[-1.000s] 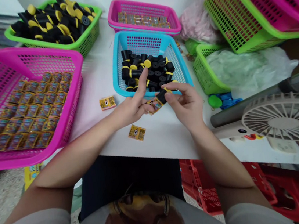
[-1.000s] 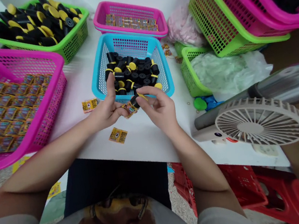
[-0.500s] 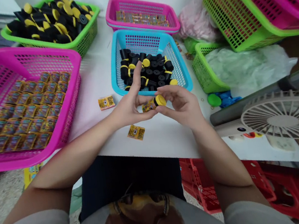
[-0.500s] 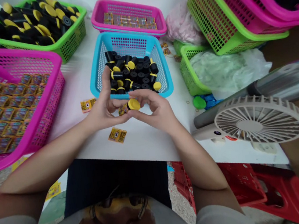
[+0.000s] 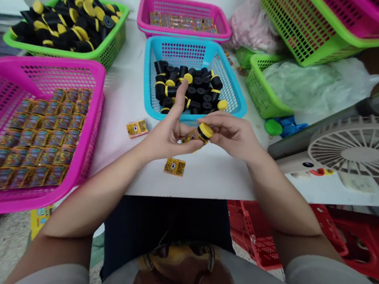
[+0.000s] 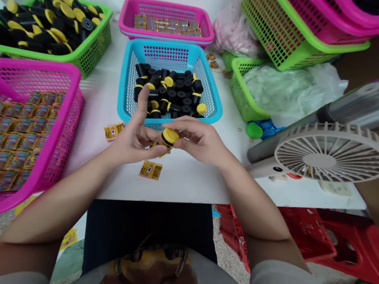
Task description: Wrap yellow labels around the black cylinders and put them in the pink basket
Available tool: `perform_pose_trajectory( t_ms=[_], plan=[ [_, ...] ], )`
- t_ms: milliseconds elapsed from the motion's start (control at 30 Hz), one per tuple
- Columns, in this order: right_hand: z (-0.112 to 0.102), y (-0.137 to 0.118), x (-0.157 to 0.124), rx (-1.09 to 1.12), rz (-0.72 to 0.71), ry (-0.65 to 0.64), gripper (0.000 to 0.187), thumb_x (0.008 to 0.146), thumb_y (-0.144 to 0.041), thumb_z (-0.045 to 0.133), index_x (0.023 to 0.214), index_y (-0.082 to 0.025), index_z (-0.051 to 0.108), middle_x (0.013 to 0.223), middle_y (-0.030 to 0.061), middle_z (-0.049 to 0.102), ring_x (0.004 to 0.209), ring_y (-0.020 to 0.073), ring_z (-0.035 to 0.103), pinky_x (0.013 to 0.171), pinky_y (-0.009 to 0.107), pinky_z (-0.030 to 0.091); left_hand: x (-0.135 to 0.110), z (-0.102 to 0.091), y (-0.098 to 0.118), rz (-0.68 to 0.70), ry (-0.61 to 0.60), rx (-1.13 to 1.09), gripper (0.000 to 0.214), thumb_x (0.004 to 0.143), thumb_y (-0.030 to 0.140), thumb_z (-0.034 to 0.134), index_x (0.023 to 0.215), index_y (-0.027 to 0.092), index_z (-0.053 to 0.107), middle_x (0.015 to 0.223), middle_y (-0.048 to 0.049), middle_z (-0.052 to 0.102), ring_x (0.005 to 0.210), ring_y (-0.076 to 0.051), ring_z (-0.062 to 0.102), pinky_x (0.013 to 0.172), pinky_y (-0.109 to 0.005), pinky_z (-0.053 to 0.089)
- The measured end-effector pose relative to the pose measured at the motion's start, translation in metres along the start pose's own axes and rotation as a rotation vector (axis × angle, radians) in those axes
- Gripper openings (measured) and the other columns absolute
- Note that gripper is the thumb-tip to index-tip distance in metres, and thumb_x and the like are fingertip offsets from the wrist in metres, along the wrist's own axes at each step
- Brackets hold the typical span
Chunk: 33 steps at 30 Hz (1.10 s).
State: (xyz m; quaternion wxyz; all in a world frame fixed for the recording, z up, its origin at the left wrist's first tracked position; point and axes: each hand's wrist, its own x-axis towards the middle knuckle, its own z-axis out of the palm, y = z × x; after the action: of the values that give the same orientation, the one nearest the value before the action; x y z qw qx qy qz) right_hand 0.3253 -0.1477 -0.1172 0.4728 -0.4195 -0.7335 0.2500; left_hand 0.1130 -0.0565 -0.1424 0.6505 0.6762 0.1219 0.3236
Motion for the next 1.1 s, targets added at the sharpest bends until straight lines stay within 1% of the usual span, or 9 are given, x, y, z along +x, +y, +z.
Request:
perform_pose_trajectory(
  t_ms=[167,300,400,500,600,733,833,967,1100],
  plan=[
    [0.007,-0.004,-0.003,-0.32,-0.157,0.11,0.043,0.106,-0.048,0.049,0.147,-0.037,0.058,0.137,0.0077,0.067,0.125,0.0257,0.064,0.096,0.046,0.061,0.005,0.002,-0.003,0.02,0.061,-0.054,0.124,0.078,0.052,0.089,0.167,0.04,0.003,0.09,0.0013,0.073,0.077,-0.021,0.077,0.067,-0.035,0.063],
    [0.015,-0.004,-0.004,-0.408,-0.259,0.094,0.063,0.098,-0.05,0.064,0.156,-0.035,0.044,0.139,0.0092,0.067,0.124,0.0279,0.064,0.101,0.05,0.059,0.003,0.004,-0.002,0.032,0.145,-0.04,0.122,0.078,0.057,0.087,0.167,0.041,0.004,0.095,0.0006,0.076,0.082,-0.023,0.079,0.07,-0.036,0.064],
    [0.018,-0.003,-0.004,-0.509,-0.26,0.062,0.076,0.09,-0.053,0.074,0.156,-0.033,0.041,0.134,0.0092,0.069,0.121,0.0302,0.066,0.105,0.055,0.056,0.002,0.006,-0.001,0.028,0.119,-0.067,0.125,0.079,0.059,0.086,0.167,0.038,-0.001,0.092,0.0014,0.077,0.081,-0.022,0.079,0.07,-0.035,0.063],
    [0.023,0.0,-0.004,-0.595,-0.261,0.082,0.077,0.088,-0.051,0.075,0.154,-0.032,0.039,0.134,0.0096,0.069,0.123,0.0313,0.066,0.105,0.056,0.054,0.002,0.008,0.002,0.012,0.084,-0.1,0.128,0.08,0.055,0.086,0.168,0.034,-0.005,0.084,0.0029,0.076,0.076,-0.02,0.077,0.071,-0.034,0.062],
    [0.032,0.001,-0.006,-0.69,-0.315,0.226,0.068,0.09,-0.037,0.071,0.15,-0.029,0.04,0.135,0.0109,0.068,0.124,0.0304,0.066,0.105,0.055,0.053,0.004,0.011,0.006,0.0,0.079,-0.12,0.125,0.078,0.05,0.089,0.168,0.034,0.004,0.081,0.0037,0.074,0.075,-0.019,0.074,0.071,-0.033,0.06],
    [0.043,-0.002,-0.01,-0.832,-0.366,0.36,0.062,0.086,-0.028,0.066,0.144,-0.03,0.043,0.121,0.0072,0.07,0.111,0.028,0.069,0.099,0.051,0.052,0.004,0.018,0.01,-0.004,0.033,-0.158,0.097,0.075,0.043,0.091,0.154,0.03,0.036,0.092,0.001,0.072,0.079,-0.016,0.072,0.073,-0.03,0.058],
    [0.047,-0.003,-0.013,-0.848,-0.409,0.329,0.062,0.084,-0.026,0.068,0.141,-0.03,0.045,0.117,0.0054,0.072,0.107,0.0265,0.069,0.097,0.048,0.051,0.0,0.024,0.011,-0.058,-0.072,-0.155,0.077,0.08,0.038,0.087,0.142,0.023,0.043,0.089,0.0011,0.068,0.079,-0.014,0.072,0.072,-0.027,0.057],
    [0.052,-0.003,-0.013,-0.769,-0.43,0.311,0.064,0.084,-0.026,0.069,0.144,-0.03,0.045,0.12,0.0049,0.074,0.109,0.0264,0.069,0.098,0.047,0.052,-0.004,0.029,0.008,-0.137,-0.141,-0.143,0.078,0.087,0.034,0.078,0.146,0.023,0.029,0.076,0.0054,0.064,0.069,-0.015,0.07,0.063,-0.026,0.053],
    [0.056,-0.004,-0.012,-0.637,-0.434,0.306,0.064,0.083,-0.03,0.071,0.142,-0.032,0.047,0.119,0.0056,0.077,0.105,0.0282,0.072,0.094,0.051,0.056,-0.005,0.029,0.004,-0.093,-0.16,-0.195,0.074,0.09,0.03,0.075,0.143,0.028,0.025,0.073,0.0079,0.063,0.064,-0.013,0.066,0.058,-0.025,0.052]
  ],
)
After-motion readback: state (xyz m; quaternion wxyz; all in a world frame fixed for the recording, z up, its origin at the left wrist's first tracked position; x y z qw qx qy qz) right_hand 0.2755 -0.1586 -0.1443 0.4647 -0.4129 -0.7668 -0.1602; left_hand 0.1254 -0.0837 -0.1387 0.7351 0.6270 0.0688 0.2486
